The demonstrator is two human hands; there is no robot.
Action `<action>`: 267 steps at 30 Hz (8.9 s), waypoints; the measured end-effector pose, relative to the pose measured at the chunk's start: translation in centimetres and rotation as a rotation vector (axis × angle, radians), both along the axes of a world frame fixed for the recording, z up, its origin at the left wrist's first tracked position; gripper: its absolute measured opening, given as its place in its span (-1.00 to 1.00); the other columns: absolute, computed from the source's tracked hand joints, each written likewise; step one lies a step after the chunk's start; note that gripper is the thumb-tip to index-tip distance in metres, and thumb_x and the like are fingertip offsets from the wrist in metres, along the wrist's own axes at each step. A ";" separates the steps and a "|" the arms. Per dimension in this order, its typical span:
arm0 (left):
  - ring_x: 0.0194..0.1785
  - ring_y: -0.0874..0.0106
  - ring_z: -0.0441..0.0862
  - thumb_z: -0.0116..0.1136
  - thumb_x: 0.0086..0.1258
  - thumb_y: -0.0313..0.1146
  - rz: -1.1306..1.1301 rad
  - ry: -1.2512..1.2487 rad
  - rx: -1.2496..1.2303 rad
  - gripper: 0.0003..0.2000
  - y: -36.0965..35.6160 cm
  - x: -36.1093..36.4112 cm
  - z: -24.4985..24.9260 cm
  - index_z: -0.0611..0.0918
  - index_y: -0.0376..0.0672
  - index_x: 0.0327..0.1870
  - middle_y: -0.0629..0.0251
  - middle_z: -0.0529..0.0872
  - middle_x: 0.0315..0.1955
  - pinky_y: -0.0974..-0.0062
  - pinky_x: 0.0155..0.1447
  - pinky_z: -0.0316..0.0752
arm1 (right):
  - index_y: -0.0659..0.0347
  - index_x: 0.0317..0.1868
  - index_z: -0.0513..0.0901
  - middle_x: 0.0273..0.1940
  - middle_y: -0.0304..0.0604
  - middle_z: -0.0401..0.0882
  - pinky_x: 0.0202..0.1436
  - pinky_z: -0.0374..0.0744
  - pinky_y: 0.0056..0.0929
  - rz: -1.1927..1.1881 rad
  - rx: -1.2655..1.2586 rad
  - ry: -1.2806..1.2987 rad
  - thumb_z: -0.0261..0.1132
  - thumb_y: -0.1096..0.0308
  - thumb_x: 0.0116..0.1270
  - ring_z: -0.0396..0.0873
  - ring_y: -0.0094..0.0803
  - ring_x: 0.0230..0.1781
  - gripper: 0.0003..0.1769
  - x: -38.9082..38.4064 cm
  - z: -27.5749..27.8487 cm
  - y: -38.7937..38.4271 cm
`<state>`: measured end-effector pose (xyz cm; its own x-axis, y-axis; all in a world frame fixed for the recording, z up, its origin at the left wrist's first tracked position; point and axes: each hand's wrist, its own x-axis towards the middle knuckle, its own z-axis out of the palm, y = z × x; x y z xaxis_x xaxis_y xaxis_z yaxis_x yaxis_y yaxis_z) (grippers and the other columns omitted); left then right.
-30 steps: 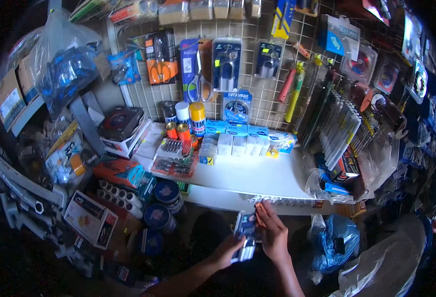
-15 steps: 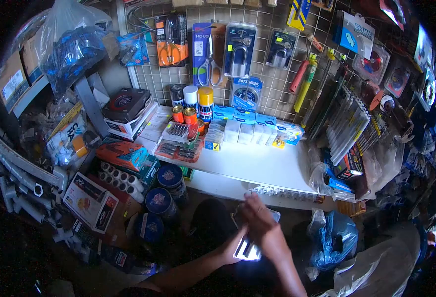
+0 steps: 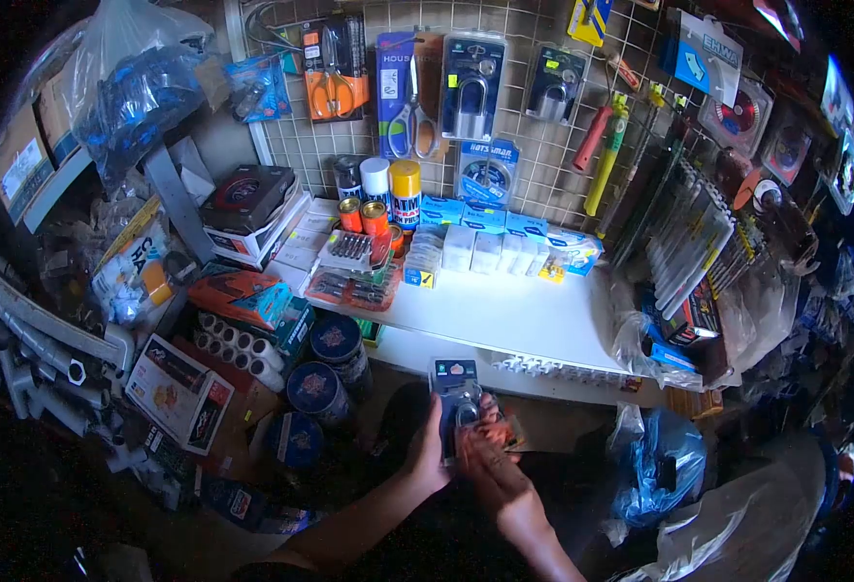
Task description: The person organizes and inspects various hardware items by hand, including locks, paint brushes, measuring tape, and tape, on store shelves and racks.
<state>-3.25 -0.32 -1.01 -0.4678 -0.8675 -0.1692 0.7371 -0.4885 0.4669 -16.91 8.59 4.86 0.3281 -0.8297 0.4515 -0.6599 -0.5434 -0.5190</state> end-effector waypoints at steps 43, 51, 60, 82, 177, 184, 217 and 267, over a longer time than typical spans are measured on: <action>0.54 0.16 0.33 -0.19 0.65 0.01 -0.050 0.188 -0.157 -0.34 -0.1 0.7 1.9 0.20 -0.35 0.55 -0.02 0.33 0.51 0.17 0.51 0.34 | 0.37 0.07 0.59 0.07 0.08 0.54 0.09 0.64 -0.31 -0.288 -0.205 -0.256 0.33 0.71 0.26 0.64 -0.10 0.04 -0.65 0.9 -3.5 -2.3; 0.26 0.22 0.65 -0.04 0.64 -0.05 -0.349 0.281 0.081 -0.50 2.8 0.0 -2.1 0.43 -0.21 0.41 0.12 0.66 0.21 0.07 0.39 0.50 | 0.29 0.09 0.37 0.19 -0.02 0.41 0.18 0.50 -0.47 -0.393 -0.051 -1.130 0.26 0.67 0.42 0.47 -0.38 0.16 -0.67 -1.5 -3.0 -4.7; 0.28 0.14 0.62 0.01 0.61 -0.07 -0.320 0.120 0.075 -0.46 2.4 2.9 -4.1 0.41 -0.29 0.41 0.03 0.63 0.23 0.02 0.37 0.51 | 0.26 -0.13 0.60 -0.12 -0.05 0.52 0.03 0.48 -0.17 -0.314 -0.171 -0.176 0.40 0.48 0.12 0.54 -0.12 -0.04 -0.72 -2.3 -5.6 -3.9; 0.49 0.00 0.37 0.11 0.52 -0.40 -0.535 -1.125 -1.663 -0.51 2.7 -5.3 -0.4 0.43 -0.27 0.45 -0.09 0.45 0.38 0.06 0.53 0.25 | 0.11 0.54 0.24 0.41 -0.01 0.43 0.36 0.54 0.05 0.223 0.580 -2.308 -0.14 -0.51 0.47 0.48 -0.06 0.37 -0.04 -5.9 -14.7 -4.9; 0.22 0.20 0.66 0.20 0.54 -0.33 -0.013 -0.762 -0.907 -0.64 -24.4 -5.5 17.8 0.54 -0.31 0.25 0.08 0.66 0.18 0.20 0.29 0.62 | 0.18 0.07 0.72 -0.07 -0.05 0.78 0.07 0.66 -0.23 -0.359 0.709 -0.469 0.50 0.32 0.24 0.76 -0.18 -0.01 -0.62 -8.6 -20.6 -7.5; 0.13 0.25 0.66 0.54 0.20 -0.14 0.761 -1.092 -1.378 -0.40 -49.5 -12.1 24.2 0.56 -0.36 0.12 0.05 0.70 0.06 0.36 0.23 0.51 | 0.19 0.13 0.70 0.02 -0.15 0.76 -0.01 0.63 -0.46 -0.238 0.585 -0.675 0.44 0.26 0.34 0.69 -0.51 -0.04 -0.61 -8.8 -31.3 -9.0; -0.05 0.52 0.66 0.27 0.49 -0.37 0.144 -0.296 -0.846 -0.89 -26.5 -6.9 23.5 0.54 -0.01 -0.16 0.44 0.71 -0.17 0.45 -0.01 0.49 | 0.29 0.46 0.39 0.31 -0.14 0.58 -0.27 0.49 -0.62 -0.038 0.826 -0.685 0.07 0.55 0.48 0.63 -0.43 0.00 -0.46 -8.9 -32.1 -9.7; 0.20 0.40 0.63 -0.03 0.62 0.11 -0.252 -0.268 -0.196 -0.43 1.2 1.9 -4.2 0.41 -0.17 0.39 0.30 0.61 0.17 0.28 0.27 0.57 | 0.32 0.41 0.49 0.43 0.23 0.39 0.41 0.54 -0.23 -0.298 -0.094 -0.454 0.32 0.70 0.28 0.52 0.00 0.38 -0.35 -2.2 -2.4 -5.9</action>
